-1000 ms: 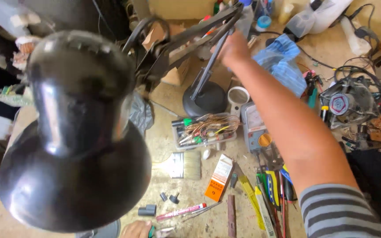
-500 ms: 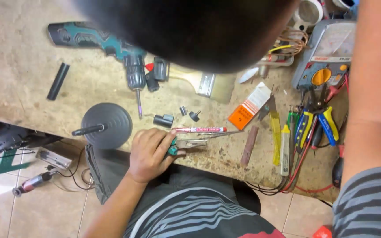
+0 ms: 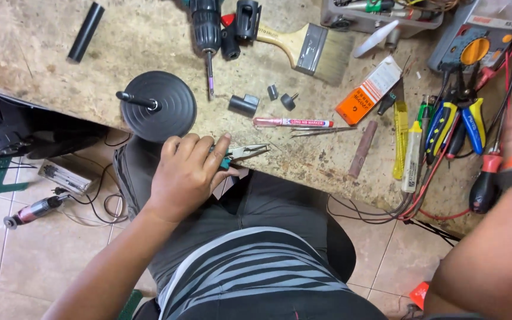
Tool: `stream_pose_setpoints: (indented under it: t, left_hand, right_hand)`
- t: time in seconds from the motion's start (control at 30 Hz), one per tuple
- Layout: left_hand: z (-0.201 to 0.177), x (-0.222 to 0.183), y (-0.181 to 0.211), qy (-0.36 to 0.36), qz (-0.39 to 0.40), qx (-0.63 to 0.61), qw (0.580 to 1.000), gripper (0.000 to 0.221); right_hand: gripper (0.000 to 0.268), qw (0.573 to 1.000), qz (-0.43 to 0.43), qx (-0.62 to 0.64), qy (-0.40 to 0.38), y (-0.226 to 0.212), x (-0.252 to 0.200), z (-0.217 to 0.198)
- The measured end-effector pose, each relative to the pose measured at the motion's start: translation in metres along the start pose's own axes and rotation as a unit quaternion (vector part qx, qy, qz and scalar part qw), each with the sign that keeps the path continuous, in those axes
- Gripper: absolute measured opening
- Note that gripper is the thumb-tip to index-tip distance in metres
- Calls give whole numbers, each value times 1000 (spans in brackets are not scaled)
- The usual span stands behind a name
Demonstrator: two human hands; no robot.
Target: Repairing small electronic components using pliers and cleaning spray on a workbench.
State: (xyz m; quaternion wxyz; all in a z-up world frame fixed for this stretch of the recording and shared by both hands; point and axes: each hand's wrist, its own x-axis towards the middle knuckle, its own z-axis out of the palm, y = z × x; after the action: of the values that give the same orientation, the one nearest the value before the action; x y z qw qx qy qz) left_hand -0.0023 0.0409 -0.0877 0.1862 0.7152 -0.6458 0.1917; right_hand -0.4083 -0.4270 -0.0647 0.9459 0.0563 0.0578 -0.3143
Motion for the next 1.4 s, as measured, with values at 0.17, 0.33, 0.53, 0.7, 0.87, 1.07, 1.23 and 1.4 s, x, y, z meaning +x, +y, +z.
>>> stream_pose_setpoints:
  t: [0.17, 0.33, 0.53, 0.7, 0.87, 1.07, 1.23, 1.4]
  left_hand:
    - [1, -5, -3, -14, 3, -8, 1000, 53]
    - [6, -8, -5, -16, 12, -18, 1000, 53]
    - [2, -8, -3, -33, 6, -10, 999, 55]
    - [5, -11, -5, 4, -14, -73, 997, 57]
    - [-4, -25, 18, 34, -124, -242, 962, 64]
    - [7, -59, 35, 61, -221, -340, 912, 58]
    - [31, -80, 21, 77, -205, -260, 941, 59]
    - [44, -88, 11, 84, -177, -238, 951, 55]
  right_hand:
    - [85, 683, 38, -728, 42, 294, -48, 27]
    - [73, 476, 24, -875, 85, 348, -45, -10]
    - [58, 484, 15, -875, 13, 365, -38, -16]
    - [59, 583, 51, -809, 56, 363, -32, -16]
    - [55, 731, -13, -678, -79, 362, -43, -20]
    - [54, 655, -14, -747, -110, 365, -31, -35]
    - [55, 608, 32, -785, -115, 369, -20, -41]
    - [55, 591, 55, -800, -84, 371, -22, -41]
